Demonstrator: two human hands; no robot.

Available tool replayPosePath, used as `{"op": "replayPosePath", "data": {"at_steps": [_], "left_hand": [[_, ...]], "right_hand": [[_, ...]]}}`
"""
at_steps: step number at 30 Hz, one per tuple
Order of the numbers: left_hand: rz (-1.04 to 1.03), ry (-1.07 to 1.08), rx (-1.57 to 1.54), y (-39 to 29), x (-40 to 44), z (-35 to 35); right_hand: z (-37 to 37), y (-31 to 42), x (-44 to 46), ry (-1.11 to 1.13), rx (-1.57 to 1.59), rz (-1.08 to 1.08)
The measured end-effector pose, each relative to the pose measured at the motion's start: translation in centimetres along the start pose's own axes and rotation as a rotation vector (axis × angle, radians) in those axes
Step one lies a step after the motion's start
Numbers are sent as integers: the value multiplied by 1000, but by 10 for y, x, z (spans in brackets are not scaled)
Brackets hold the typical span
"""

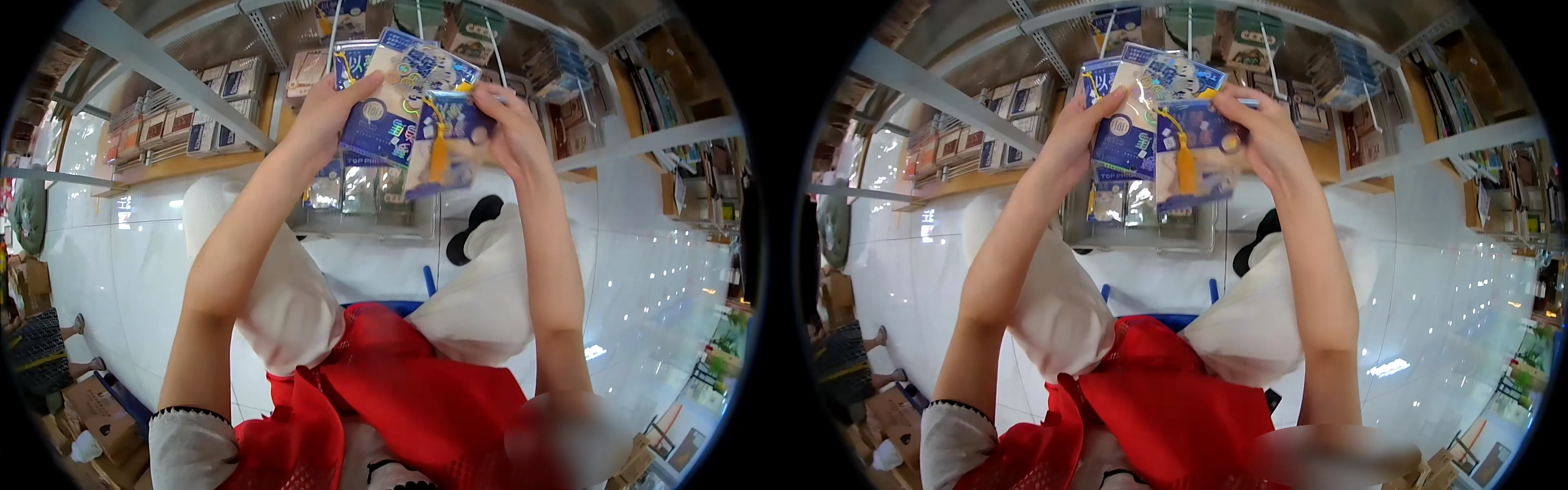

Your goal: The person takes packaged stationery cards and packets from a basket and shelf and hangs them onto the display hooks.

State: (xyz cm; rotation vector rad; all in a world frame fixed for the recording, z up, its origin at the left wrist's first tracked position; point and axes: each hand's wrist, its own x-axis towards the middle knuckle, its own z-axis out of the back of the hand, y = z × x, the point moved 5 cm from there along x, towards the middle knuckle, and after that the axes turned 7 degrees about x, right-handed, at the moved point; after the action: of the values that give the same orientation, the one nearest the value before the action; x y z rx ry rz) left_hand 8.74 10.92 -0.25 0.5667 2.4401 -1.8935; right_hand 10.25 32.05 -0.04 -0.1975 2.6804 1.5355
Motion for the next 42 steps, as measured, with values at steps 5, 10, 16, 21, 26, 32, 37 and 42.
{"op": "replayPosePath", "data": {"at_steps": [5, 10, 16, 21, 26, 32, 37, 42], "left_hand": [[-12, -57, 140, 10, -13, 3], [-28, -38, 387, 11, -19, 4], [1, -89, 238, 17, -10, 11], [-48, -187, -171, -1, -8, 17], [-38, -294, -286, 10, -2, 22], [-200, -217, -91, 18, -4, 7], [-169, -224, 4, 8, -5, 15], [-130, -221, 240, -13, -8, 25]], "right_hand": [[-10, -6, -10, -48, -141, -54], [-18, -3, -15, 29, -471, 85], [-5, 18, -12, -194, -473, 60], [37, 41, 3, -264, 482, 135], [21, 7, 2, -262, 358, 120], [-24, -67, -29, -374, 438, 0], [-13, -60, -20, -399, 324, 0], [0, 8, -6, -211, 44, 176]]}}
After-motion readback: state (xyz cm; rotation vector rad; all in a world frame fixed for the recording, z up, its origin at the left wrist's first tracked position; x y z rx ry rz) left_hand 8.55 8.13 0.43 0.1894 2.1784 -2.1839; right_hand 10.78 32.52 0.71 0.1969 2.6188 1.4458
